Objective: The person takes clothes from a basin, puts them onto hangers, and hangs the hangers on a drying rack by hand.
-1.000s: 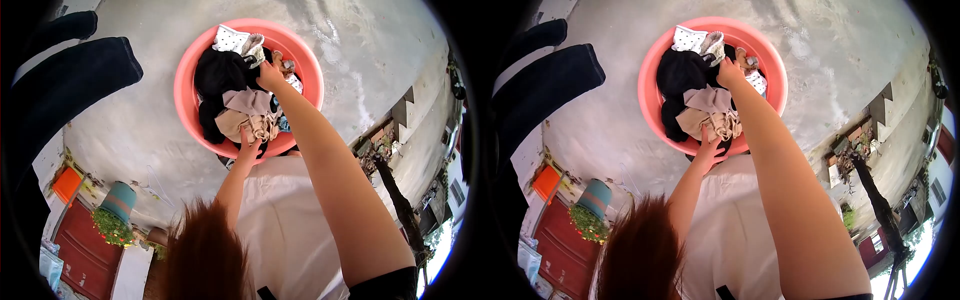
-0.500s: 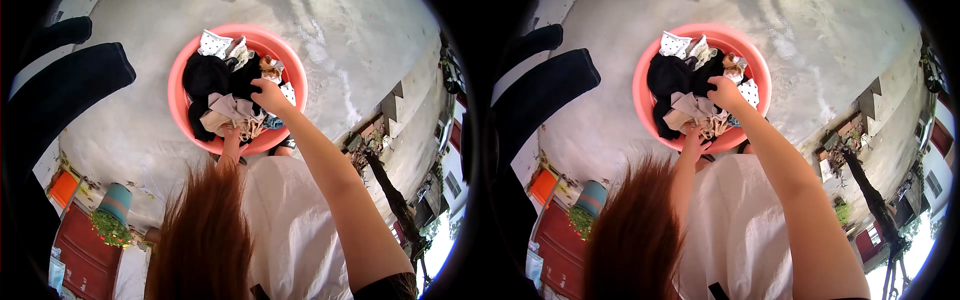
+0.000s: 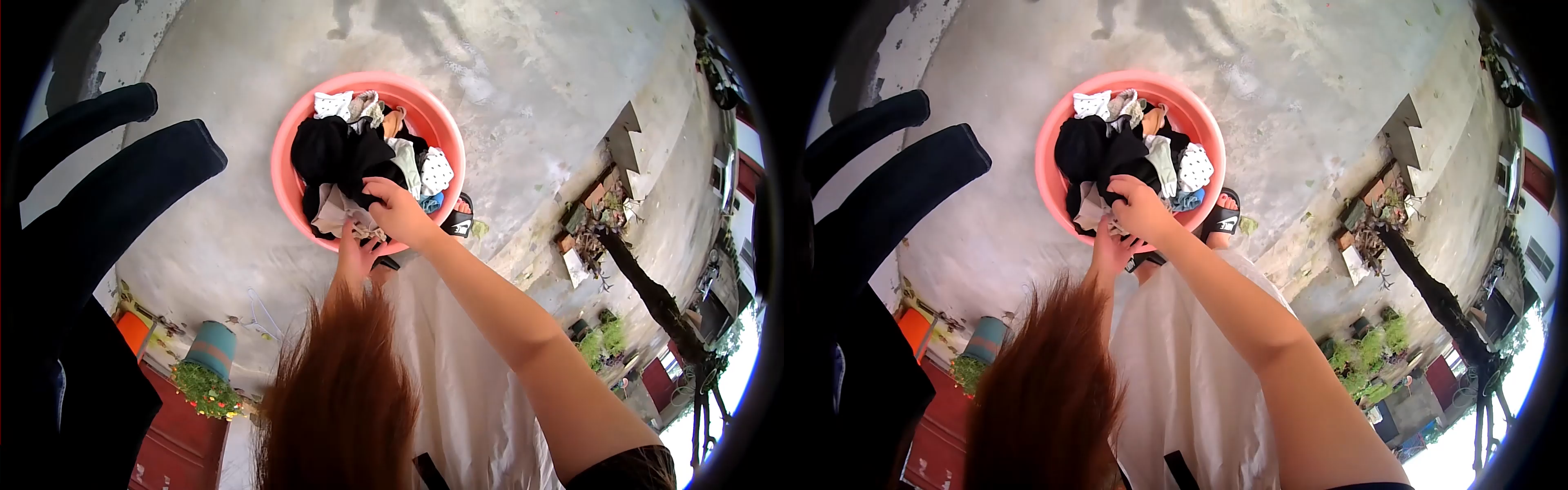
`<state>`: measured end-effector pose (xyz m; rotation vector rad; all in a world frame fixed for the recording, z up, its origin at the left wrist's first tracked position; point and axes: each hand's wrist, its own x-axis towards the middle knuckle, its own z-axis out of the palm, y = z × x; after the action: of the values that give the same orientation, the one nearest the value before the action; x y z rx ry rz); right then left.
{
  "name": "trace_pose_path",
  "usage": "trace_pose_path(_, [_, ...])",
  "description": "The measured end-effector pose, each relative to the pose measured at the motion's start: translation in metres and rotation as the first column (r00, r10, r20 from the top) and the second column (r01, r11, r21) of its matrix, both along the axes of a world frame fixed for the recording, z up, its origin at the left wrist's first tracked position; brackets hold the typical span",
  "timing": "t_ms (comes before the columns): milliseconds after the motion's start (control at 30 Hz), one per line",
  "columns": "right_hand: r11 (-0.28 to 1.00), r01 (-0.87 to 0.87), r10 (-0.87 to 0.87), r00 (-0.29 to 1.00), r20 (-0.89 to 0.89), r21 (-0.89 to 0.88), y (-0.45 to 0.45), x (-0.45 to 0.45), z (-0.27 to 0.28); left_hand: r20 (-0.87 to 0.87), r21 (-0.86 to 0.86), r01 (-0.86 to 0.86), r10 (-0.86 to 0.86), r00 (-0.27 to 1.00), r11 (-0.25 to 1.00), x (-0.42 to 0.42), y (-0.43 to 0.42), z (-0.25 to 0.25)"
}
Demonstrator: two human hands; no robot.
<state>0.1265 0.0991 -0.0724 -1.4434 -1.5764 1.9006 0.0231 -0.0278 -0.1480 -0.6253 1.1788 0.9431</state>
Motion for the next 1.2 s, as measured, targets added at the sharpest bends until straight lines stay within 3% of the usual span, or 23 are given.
trace_pose_path(33, [1.000,0.010,-0.010,0.999,-0.039,-0.009,0.004,-0.002,0.020,0.005,0.005,-0.014,0.014,1.000,1.000,-0.001,0.001,0.009])
trace_pose_path(67, [0.999,0.019,-0.021,0.998,-0.066,-0.031,0.004,-0.004,0.031,0.035,0.145,0.020,-0.025,0.999,0.989,-0.006,-0.012,-0.005])
trace_pose_path(167, [0.990,0.073,-0.084,0.993,-0.084,-0.123,-0.007,-0.004,0.039,0.097,0.026,-0.094,0.091,0.991,0.995,-0.009,0.001,0.031])
trace_pose_path(300, [0.918,0.175,-0.258,0.945,-0.202,-0.356,-0.001,-0.008,0.084,0.008,-0.024,-0.061,0.061,0.998,0.998,-0.015,0.004,0.053])
trace_pose_path(433, [0.863,0.216,-0.263,0.964,-0.042,-0.456,0.003,-0.016,0.101,-0.007,-0.058,-0.027,0.026,1.000,0.998,-0.019,0.003,0.063])
trace_pose_path(567, [0.941,0.203,-0.263,0.942,-0.208,-0.272,-0.010,-0.012,0.119,0.010,-0.026,-0.045,0.045,0.999,0.999,-0.019,-0.008,0.089])
trace_pose_path(633, [0.947,0.188,-0.222,0.969,-0.106,-0.260,-0.008,-0.011,0.149,-0.018,-0.071,-0.077,0.076,0.997,0.994,-0.015,-0.005,0.106])
trace_pose_path(700, [0.958,0.185,-0.209,0.974,-0.092,-0.219,-0.005,-0.012,0.170,0.039,0.016,-0.049,0.048,0.998,0.999,-0.017,-0.008,0.126])
trace_pose_path(733, [0.972,0.233,-0.226,0.961,-0.158,0.026,-0.006,-0.012,0.178,0.062,0.056,-0.040,0.037,0.997,0.998,-0.020,-0.012,0.138])
trace_pose_path(833, [0.910,0.314,-0.354,0.929,-0.113,-0.271,-0.001,-0.008,0.201,-0.001,-0.022,0.011,-0.011,1.000,1.000,-0.020,-0.015,0.175])
trace_pose_path(867, [0.925,0.280,-0.303,0.952,-0.052,-0.256,0.002,-0.003,0.213,-0.080,-0.095,-0.043,0.035,0.996,0.995,-0.017,-0.016,0.191])
trace_pose_path(967, [0.945,0.291,-0.313,0.936,-0.163,-0.146,0.017,0.005,0.252,-0.286,0.073,0.140,-0.114,0.951,0.987,-0.020,-0.024,0.235])
trace_pose_path(1033, [0.907,0.268,-0.361,0.893,-0.270,-0.325,0.034,0.013,0.304,-0.413,0.116,0.267,-0.198,0.889,0.957,-0.020,-0.024,0.273])
trace_pose_path(1100, [0.928,0.249,-0.341,0.867,-0.363,-0.277,0.041,0.015,0.335,-0.508,0.150,0.418,-0.292,0.810,0.896,-0.022,-0.023,0.306])
trace_pose_path(1200, [0.951,0.151,-0.247,0.896,-0.369,-0.271,0.048,0.025,0.400,-0.624,0.183,0.595,-0.375,0.685,0.783,-0.014,-0.008,0.382])
